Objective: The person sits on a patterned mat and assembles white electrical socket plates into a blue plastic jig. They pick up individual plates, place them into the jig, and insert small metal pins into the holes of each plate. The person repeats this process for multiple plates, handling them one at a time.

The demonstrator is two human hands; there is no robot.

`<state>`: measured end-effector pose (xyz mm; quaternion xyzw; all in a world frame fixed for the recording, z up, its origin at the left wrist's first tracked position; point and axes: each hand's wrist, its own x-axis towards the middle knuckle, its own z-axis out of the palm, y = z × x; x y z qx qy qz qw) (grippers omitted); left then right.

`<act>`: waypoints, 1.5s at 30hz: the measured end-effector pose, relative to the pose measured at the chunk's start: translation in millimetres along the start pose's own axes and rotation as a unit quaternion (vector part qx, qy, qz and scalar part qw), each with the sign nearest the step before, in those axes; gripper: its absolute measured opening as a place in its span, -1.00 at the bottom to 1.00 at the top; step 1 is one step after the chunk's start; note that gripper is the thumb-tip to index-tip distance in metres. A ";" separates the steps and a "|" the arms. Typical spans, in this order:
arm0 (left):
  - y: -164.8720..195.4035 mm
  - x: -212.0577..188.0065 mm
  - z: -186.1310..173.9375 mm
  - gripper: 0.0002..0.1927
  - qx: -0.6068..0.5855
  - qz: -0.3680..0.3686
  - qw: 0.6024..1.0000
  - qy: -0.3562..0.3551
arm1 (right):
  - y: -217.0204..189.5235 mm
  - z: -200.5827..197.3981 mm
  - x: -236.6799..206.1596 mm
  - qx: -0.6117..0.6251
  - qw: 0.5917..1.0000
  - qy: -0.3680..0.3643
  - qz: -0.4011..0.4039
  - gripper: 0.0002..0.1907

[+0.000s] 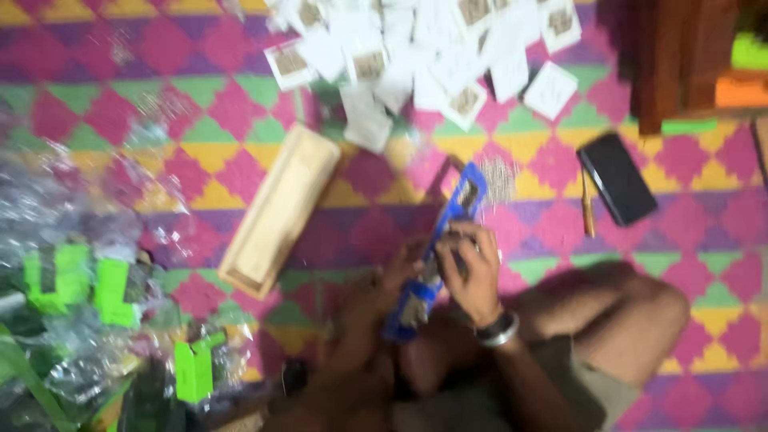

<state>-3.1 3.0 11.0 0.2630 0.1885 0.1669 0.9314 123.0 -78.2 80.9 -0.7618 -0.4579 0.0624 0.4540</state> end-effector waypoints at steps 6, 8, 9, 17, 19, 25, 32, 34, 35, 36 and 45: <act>-1.2 -0.6 3.1 -0.41 -0.010 0.009 1.000 0.004 | 3.7 4.2 -2.4 -0.006 1.000 0.010 0.006 -0.87; -1.2 0.7 1.7 -0.40 0.012 0.005 1.000 0.013 | 7.7 7.1 -4.2 -0.011 1.000 0.013 0.004 -0.84; -1.5 0.6 1.1 -0.39 0.013 0.008 1.000 0.003 | 9.5 7.7 -5.1 -0.013 1.000 0.010 0.010 -0.81; -4.0 0.3 -2.8 -0.41 0.020 -0.006 1.000 -0.022 | 20.0 7.0 4.4 0.092 0.991 0.022 0.093 -0.76; -4.9 -0.4 -2.6 -0.42 0.003 -0.013 1.000 0.010 | 25.0 -0.7 4.8 0.135 0.989 -0.044 0.047 -0.68; -1.2 -3.7 -1.1 -0.44 0.005 -0.026 1.000 0.000 | 36.5 2.8 3.4 0.109 0.985 -0.039 0.129 -0.85; 11.4 -5.0 15.7 -0.45 -0.032 -0.060 0.998 0.013 | 37.6 4.9 2.2 0.158 0.979 -0.028 0.129 -0.77; 10.0 -6.3 15.9 -0.42 0.041 -0.029 0.998 0.035 | 38.6 5.8 3.3 0.127 0.990 -0.037 0.042 -0.70; 8.7 -6.7 14.8 -0.41 0.076 -0.015 0.996 0.047 | 39.1 6.4 3.6 0.142 0.987 -0.035 0.063 -0.71; 6.6 -7.0 13.6 -0.40 0.075 -0.012 0.997 0.033 | 39.6 7.2 3.4 0.155 0.983 -0.036 0.090 -0.72; 3.5 6.3 3.8 -0.38 0.019 -0.028 0.999 -0.033 | 42.5 4.2 -4.3 0.167 0.981 -0.006 0.096 -0.79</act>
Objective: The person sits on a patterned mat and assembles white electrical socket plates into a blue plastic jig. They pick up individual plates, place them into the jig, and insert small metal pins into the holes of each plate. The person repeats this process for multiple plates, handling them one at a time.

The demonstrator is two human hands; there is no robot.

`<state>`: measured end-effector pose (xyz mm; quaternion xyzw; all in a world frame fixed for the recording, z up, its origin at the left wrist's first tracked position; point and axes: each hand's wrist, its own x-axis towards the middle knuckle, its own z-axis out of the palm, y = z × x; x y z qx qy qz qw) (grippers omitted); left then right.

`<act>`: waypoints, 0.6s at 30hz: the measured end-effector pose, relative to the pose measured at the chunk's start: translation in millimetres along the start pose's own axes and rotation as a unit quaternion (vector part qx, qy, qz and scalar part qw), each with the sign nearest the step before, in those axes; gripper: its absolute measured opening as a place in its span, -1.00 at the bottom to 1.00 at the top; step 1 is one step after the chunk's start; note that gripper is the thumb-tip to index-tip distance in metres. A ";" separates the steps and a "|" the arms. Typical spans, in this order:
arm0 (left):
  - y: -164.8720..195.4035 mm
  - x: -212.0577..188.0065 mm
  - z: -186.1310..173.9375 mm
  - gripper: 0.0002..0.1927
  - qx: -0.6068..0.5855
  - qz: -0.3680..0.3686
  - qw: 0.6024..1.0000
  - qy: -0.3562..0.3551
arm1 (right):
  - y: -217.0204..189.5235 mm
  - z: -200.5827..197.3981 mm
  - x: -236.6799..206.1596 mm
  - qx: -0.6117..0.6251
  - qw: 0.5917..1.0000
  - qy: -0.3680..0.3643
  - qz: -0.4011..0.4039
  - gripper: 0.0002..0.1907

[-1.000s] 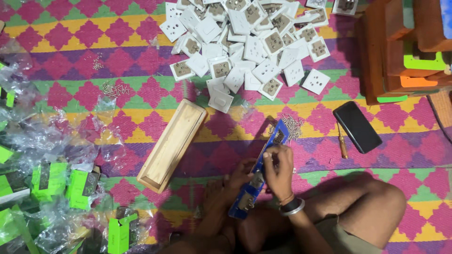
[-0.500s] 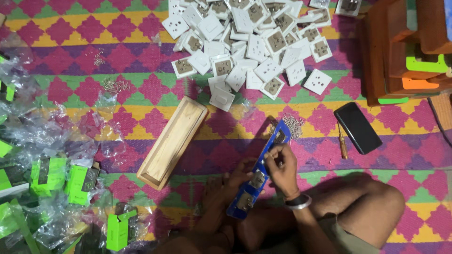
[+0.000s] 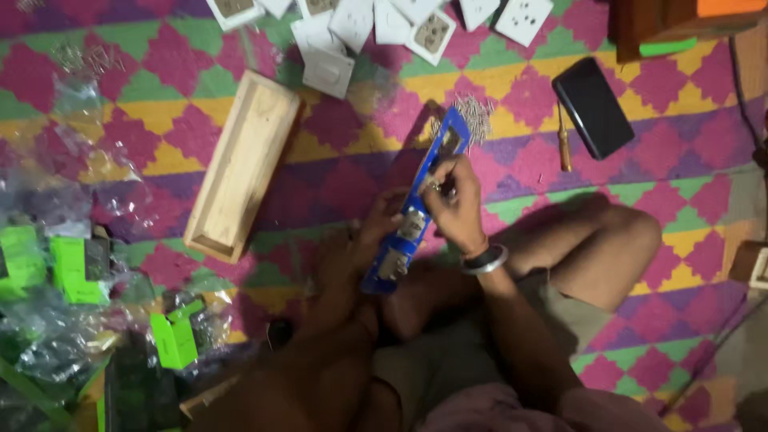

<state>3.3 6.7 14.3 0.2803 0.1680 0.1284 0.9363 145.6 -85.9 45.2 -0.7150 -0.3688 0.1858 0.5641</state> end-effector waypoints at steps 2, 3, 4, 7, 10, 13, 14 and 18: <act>0.2 -6.2 0.1 -0.39 0.013 -0.034 0.999 0.024 | -0.1 -1.6 5.1 0.128 0.980 0.057 0.139 -0.83; 0.4 -9.7 0.2 -0.39 0.032 -0.029 0.999 0.018 | 2.2 -5.2 7.6 0.148 0.975 0.071 0.149 -0.85; 0.2 -12.5 1.0 -0.39 0.053 -0.022 0.998 0.012 | 2.7 -10.9 11.8 0.169 0.970 0.085 0.156 -0.83; -3.6 -23.7 10.9 -0.39 0.111 0.012 0.994 -0.007 | -3.4 -30.7 12.3 0.097 0.980 0.063 0.162 -0.76; 0.5 -31.7 25.5 -0.35 0.313 0.058 0.948 -0.008 | -14.9 -51.5 11.8 0.003 0.984 0.047 0.170 -0.69; 13.0 -33.9 41.0 -0.18 0.504 0.155 0.849 0.015 | -30.5 -69.1 9.9 0.009 0.985 0.062 0.163 -0.66; 18.5 -32.9 45.0 -0.10 0.557 0.194 0.807 0.027 | -34.8 -70.9 9.7 0.029 0.985 0.068 0.155 -0.66; 39.2 -28.8 55.8 0.16 0.578 0.145 0.800 0.073 | -43.6 -62.3 8.5 0.071 0.983 0.100 0.138 -0.71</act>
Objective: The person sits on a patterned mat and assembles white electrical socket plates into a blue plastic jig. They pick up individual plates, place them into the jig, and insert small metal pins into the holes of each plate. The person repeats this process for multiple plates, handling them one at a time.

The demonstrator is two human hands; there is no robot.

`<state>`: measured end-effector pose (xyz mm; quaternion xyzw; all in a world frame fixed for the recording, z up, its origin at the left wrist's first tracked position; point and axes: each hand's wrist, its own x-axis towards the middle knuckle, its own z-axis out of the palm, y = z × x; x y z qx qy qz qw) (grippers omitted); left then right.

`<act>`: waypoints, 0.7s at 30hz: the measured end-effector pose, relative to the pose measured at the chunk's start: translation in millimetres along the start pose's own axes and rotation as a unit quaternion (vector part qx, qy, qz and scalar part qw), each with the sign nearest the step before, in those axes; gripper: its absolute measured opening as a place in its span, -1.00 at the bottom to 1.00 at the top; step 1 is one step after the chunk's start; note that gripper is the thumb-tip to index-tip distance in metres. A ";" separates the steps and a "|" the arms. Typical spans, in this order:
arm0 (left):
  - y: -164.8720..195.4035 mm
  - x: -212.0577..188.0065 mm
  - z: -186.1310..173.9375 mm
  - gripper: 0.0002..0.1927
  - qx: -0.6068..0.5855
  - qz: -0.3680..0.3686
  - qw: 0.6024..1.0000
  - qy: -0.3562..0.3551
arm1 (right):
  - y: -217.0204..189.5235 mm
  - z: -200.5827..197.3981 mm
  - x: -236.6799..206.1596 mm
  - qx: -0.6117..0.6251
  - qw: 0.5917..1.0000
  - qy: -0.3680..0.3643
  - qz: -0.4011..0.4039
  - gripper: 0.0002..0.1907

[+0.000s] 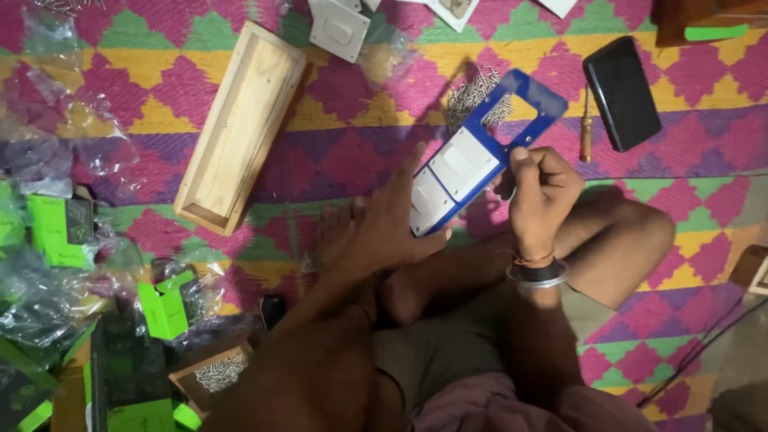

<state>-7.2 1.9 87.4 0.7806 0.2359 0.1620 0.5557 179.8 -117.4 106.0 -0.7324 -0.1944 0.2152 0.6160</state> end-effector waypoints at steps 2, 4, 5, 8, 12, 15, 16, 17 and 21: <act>4.1 0.7 -10.9 0.16 -0.008 -0.117 0.993 -0.028 | 2.8 11.2 0.0 0.054 0.998 -0.027 -0.023 -0.72; 4.1 -2.6 -29.3 0.18 0.106 -0.053 0.991 0.067 | 12.6 36.0 9.0 0.038 0.999 -0.027 -0.001 -0.84; 3.1 -5.5 -40.3 0.19 0.161 -0.018 0.980 0.112 | 17.8 51.1 14.4 0.029 0.999 -0.026 0.009 -0.89; -2.6 -18.3 -74.2 0.19 0.277 -0.039 0.948 0.154 | 29.7 101.0 29.7 -0.124 0.978 -0.104 -0.131 -0.90; -9.3 -32.4 -85.5 0.20 0.287 -0.089 0.936 0.185 | 25.0 148.5 44.0 -0.323 0.905 -0.182 -0.211 -0.84; -15.2 -36.4 -75.3 0.21 0.316 -0.100 0.925 0.188 | 25.2 155.3 41.1 -0.290 0.913 -0.184 -0.221 -0.74; -17.4 -37.1 -71.2 0.21 0.319 -0.098 0.923 0.192 | 25.4 155.4 41.3 -0.299 0.910 -0.176 -0.229 -0.74; -19.3 -38.1 -66.7 0.21 0.321 -0.100 0.921 0.197 | 26.3 153.8 40.3 -0.309 0.905 -0.172 -0.236 -0.74; -28.1 -40.2 -54.3 0.21 0.350 -0.138 0.910 0.176 | 33.0 146.7 38.4 -0.339 0.900 -0.180 -0.208 -0.85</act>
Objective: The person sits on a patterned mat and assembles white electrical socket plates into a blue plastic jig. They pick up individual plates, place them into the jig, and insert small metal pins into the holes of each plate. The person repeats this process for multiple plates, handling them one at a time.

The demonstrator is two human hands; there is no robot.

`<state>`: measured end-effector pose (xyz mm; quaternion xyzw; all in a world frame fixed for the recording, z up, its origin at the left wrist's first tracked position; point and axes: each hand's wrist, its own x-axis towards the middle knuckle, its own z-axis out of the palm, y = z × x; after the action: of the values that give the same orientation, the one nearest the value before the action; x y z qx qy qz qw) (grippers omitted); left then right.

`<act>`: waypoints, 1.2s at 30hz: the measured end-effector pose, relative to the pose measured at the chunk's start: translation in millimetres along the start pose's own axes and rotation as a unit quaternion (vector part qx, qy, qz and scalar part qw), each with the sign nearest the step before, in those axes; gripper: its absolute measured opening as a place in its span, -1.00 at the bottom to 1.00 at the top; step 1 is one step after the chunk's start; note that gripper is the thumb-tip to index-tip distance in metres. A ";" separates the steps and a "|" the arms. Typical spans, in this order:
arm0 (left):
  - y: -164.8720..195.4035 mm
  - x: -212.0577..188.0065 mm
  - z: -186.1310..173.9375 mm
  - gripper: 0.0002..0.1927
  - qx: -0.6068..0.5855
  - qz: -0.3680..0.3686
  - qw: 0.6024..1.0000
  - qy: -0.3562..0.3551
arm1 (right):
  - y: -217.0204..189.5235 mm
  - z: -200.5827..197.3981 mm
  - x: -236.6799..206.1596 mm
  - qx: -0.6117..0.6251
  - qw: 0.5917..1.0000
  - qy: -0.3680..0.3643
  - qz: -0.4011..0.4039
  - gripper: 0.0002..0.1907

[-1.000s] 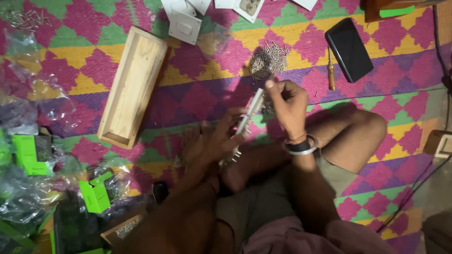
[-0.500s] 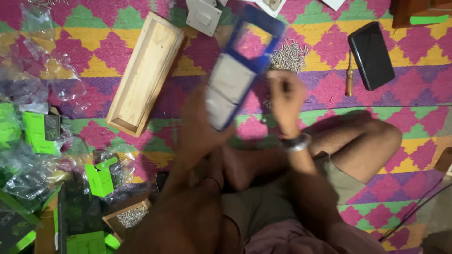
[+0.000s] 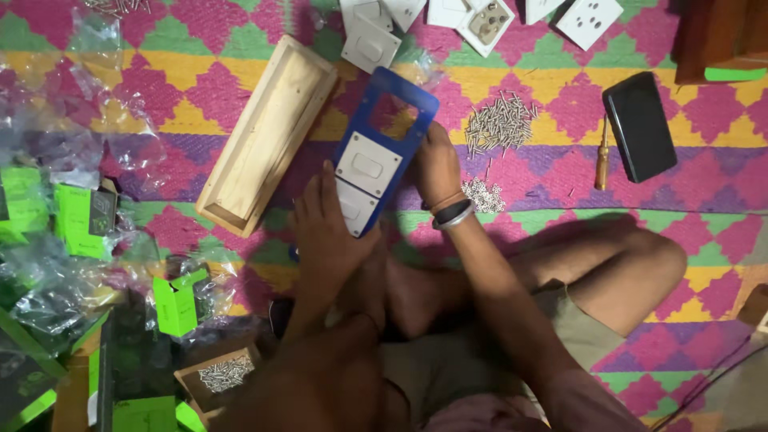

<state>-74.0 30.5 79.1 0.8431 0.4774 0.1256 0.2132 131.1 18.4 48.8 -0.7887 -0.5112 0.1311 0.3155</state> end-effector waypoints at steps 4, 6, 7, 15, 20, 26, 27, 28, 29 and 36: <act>0.8 -5.3 8.0 0.25 0.033 0.002 0.999 -0.028 | 3.2 -5.3 -6.5 -0.055 0.998 0.015 0.008 -0.67; 1.6 -6.2 9.5 0.24 0.038 0.010 0.999 -0.021 | 1.5 -9.0 -8.4 -0.071 0.997 0.010 -0.027 -0.74; 2.2 -6.6 9.7 0.24 0.037 0.013 0.999 -0.015 | 0.0 -9.2 -8.9 -0.084 0.996 0.001 -0.035 -0.76; 4.5 -8.0 8.8 0.19 0.061 0.003 0.998 -0.006 | 22.1 -13.6 -16.5 -0.039 0.996 0.049 -0.058 -0.86; 6.8 -9.1 8.1 0.17 0.065 0.014 0.998 -0.010 | 41.2 -39.8 -58.7 0.453 0.861 0.009 0.229 -0.86; 19.1 -5.8 6.8 0.24 0.060 0.018 0.996 -0.064 | 25.4 -41.8 -76.6 0.404 0.892 0.004 0.203 -0.87; 20.0 -6.0 7.7 0.24 0.057 0.021 0.996 -0.063 | 22.6 -38.7 -76.8 0.393 0.899 0.008 0.192 -0.87; 20.3 -6.6 9.1 0.25 0.055 0.023 0.996 -0.063 | 20.5 -36.9 -77.6 0.380 0.906 0.013 0.185 -0.89; 20.1 -7.9 10.9 0.25 0.053 0.025 0.996 -0.063 | 19.2 -35.7 -78.7 0.366 0.913 0.019 0.179 -0.90; 14.9 -13.8 25.1 0.28 0.054 0.040 0.995 -0.070 | 20.7 -37.4 -83.8 0.225 0.966 0.012 0.128 -0.86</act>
<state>-59.5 5.8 64.1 0.8784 0.4335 0.0492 0.1951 128.7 -75.5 54.6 -0.7580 -0.3592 0.2724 0.4713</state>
